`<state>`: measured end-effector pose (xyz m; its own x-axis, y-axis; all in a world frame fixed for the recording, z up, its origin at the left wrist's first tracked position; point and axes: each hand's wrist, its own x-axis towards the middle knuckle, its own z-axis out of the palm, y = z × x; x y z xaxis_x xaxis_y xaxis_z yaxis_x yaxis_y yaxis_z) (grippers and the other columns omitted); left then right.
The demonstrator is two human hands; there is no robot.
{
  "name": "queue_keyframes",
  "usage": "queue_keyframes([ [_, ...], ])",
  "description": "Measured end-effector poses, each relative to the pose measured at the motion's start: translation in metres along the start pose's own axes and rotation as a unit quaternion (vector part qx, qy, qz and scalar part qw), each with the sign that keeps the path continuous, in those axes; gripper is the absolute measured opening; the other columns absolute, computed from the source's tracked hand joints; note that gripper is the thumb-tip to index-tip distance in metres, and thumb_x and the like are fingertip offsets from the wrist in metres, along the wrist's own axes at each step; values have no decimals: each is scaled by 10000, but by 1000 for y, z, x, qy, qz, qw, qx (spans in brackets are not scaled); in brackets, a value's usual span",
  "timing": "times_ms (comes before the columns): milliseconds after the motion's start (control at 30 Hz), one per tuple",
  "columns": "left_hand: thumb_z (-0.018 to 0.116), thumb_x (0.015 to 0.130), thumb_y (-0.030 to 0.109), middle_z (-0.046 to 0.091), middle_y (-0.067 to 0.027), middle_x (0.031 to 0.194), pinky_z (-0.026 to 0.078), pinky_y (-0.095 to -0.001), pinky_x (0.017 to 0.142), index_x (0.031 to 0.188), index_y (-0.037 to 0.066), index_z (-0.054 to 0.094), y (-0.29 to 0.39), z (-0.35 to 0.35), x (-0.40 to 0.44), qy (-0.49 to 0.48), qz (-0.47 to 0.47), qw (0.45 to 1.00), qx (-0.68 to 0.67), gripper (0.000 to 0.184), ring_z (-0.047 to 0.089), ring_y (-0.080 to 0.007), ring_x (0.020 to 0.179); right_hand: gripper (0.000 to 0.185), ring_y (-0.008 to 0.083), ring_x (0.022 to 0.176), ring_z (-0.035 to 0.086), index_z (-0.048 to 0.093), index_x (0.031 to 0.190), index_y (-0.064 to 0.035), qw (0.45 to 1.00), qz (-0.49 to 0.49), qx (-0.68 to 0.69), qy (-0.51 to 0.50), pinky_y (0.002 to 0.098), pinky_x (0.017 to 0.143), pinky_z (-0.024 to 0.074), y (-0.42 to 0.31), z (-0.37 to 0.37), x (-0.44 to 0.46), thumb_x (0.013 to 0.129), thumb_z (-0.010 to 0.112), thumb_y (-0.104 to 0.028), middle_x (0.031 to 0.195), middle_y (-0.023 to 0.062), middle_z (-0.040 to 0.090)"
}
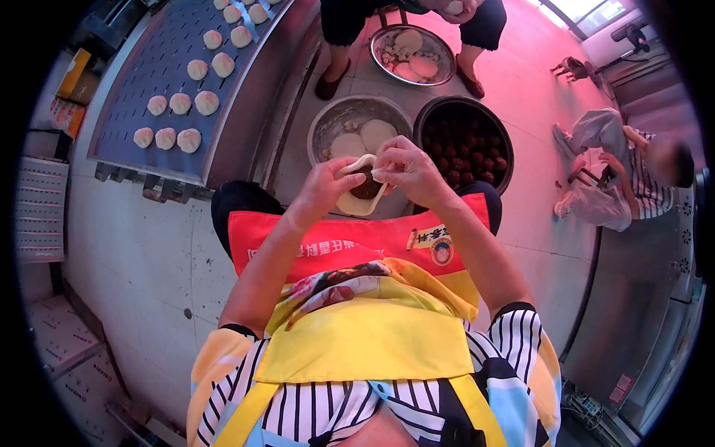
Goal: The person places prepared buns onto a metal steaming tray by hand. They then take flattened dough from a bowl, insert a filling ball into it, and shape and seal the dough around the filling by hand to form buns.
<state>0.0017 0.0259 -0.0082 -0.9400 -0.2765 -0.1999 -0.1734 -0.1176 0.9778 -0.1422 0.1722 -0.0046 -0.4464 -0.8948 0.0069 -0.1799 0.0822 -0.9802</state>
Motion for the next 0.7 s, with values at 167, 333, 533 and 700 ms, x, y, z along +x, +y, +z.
queue_keyframes([
  [167, 619, 880, 165, 615, -60, 1086, 479, -273, 856, 1238, 24, 532, -7, -4, 7, -38, -25, 993, -110, 395, 585, -116, 975, 119, 110, 668, 600, 594, 888, 20, 993, 92, 60, 34, 240, 555, 538, -5, 2, -3, 819, 665, -47, 802, 40, 562],
  [333, 596, 895, 148, 548, -95, 1208, 483, -319, 914, 1314, 51, 439, -41, 24, -2, 37, 40, 931, -361, 458, 558, -181, 1093, 110, 133, 745, 609, 613, 824, 26, 990, 99, 73, 65, 264, 556, 546, 7, 4, 1, 787, 663, -64, 863, 70, 557],
  [533, 580, 902, 129, 568, -75, 1158, 490, -296, 883, 1273, 38, 473, -22, 13, -7, -73, -27, 941, -330, 397, 576, -161, 1047, 94, 139, 719, 606, 611, 811, 22, 996, 53, 68, -23, 259, 544, 542, 4, -3, -3, 785, 658, -56, 908, 73, 550],
  [700, 595, 890, 125, 589, -58, 1104, 489, -263, 844, 1230, 20, 507, -37, 11, 2, -2, -44, 972, -232, 367, 580, -123, 979, 98, 144, 680, 610, 610, 827, 23, 995, 84, 51, -2, 250, 534, 537, 6, 1, -8, 783, 659, -50, 930, 88, 559],
])
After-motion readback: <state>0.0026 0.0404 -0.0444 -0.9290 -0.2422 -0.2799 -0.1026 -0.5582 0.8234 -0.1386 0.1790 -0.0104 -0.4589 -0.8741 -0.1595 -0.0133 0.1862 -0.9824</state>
